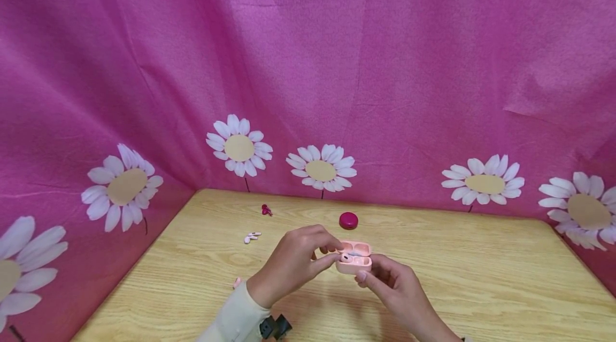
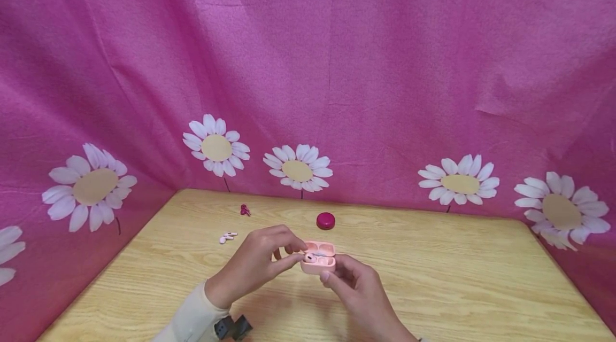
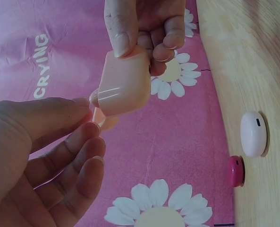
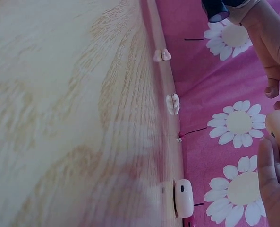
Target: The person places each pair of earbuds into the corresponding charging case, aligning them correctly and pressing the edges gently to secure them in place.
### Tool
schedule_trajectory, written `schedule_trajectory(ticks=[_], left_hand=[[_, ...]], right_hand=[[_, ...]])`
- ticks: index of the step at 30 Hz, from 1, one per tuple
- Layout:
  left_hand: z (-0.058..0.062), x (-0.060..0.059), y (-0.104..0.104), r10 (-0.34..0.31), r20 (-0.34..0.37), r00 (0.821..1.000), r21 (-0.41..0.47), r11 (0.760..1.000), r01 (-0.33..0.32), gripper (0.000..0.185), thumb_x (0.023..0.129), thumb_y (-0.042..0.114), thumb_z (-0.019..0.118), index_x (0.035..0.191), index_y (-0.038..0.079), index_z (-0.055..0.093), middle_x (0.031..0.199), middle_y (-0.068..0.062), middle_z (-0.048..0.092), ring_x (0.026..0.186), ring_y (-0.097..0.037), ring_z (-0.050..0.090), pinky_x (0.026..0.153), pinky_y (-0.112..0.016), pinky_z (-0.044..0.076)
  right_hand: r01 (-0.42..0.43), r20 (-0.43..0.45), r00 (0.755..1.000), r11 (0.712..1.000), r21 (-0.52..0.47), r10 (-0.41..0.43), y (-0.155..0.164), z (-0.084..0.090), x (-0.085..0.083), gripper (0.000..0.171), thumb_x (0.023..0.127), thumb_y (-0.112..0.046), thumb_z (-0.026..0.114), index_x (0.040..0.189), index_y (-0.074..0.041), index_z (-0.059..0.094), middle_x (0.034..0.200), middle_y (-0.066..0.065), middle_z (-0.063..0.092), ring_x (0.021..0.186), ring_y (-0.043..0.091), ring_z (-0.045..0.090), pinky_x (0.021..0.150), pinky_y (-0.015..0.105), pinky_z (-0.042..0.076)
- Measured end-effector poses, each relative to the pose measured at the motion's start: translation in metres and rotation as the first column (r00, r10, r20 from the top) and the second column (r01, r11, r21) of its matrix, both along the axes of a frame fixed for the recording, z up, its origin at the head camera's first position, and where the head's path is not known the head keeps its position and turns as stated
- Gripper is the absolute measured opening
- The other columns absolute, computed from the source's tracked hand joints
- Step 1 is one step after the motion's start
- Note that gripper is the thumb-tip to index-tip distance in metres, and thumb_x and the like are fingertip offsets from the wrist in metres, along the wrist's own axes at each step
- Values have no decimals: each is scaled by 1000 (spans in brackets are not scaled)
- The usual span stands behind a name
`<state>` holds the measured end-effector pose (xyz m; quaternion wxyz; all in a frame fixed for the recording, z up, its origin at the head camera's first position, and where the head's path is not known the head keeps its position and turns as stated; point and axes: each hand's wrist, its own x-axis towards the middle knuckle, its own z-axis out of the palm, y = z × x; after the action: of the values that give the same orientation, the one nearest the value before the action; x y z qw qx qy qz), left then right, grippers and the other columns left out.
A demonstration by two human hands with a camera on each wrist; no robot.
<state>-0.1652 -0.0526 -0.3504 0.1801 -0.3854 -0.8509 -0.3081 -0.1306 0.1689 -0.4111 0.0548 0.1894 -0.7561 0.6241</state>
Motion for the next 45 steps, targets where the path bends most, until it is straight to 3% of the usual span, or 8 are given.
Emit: schedule_trajectory(ticks=[18, 25, 33, 39, 43, 45], left_hand=[[11, -2, -13, 42, -21, 999, 9, 999, -41, 12, 85, 17, 75, 97, 18, 74, 88, 10, 66, 77, -3, 59, 61, -16, 49], [14, -6, -24, 53, -23, 998, -18, 998, -53, 12, 85, 16, 75, 96, 18, 74, 86, 10, 66, 77, -2, 60, 62, -18, 50], [12, -11, -61, 142, 51, 989, -185, 974, -130, 12, 85, 20, 75, 96, 21, 72, 84, 14, 63, 77, -2, 58, 66, -21, 50], [10, -15, -91, 170, 123, 978, -293, 947, -128, 8, 84, 17, 75, 89, 20, 71, 78, 15, 61, 71, -1, 56, 66, -23, 49], [5, -15, -105, 198, 237, 951, -341, 934, -110, 10, 83, 12, 75, 87, 19, 69, 74, 14, 59, 64, 0, 54, 63, -23, 48], [2, -14, -110, 202, 318, 926, -340, 936, -88, 11, 84, 7, 73, 88, 16, 68, 74, 10, 60, 58, -1, 57, 60, -24, 49]], right_hand=[[26, -98, 995, 996, -90, -35, -1, 1, 0, 19, 89, 1, 65, 106, 6, 60, 82, 11, 69, 75, 14, 67, 67, 32, 57], [65, -74, 995, 996, -68, -70, 0, 1, -2, 18, 89, -2, 66, 106, 4, 62, 82, 12, 68, 74, 14, 67, 66, 31, 57], [72, -54, 996, 995, -63, -76, 1, -2, -5, 18, 88, -1, 67, 104, 4, 62, 81, 11, 68, 74, 14, 67, 66, 32, 57], [102, -24, 994, 994, -49, -103, 2, 0, -4, 18, 88, -4, 68, 104, 2, 62, 80, 10, 68, 74, 15, 67, 66, 33, 57], [109, -35, 993, 992, -56, -111, 3, 2, -4, 18, 87, -3, 68, 103, 2, 63, 80, 10, 68, 73, 15, 67, 65, 32, 57], [100, -58, 993, 993, -62, -104, 3, 2, -5, 18, 87, -1, 68, 103, 4, 62, 80, 11, 68, 73, 14, 67, 64, 31, 57]])
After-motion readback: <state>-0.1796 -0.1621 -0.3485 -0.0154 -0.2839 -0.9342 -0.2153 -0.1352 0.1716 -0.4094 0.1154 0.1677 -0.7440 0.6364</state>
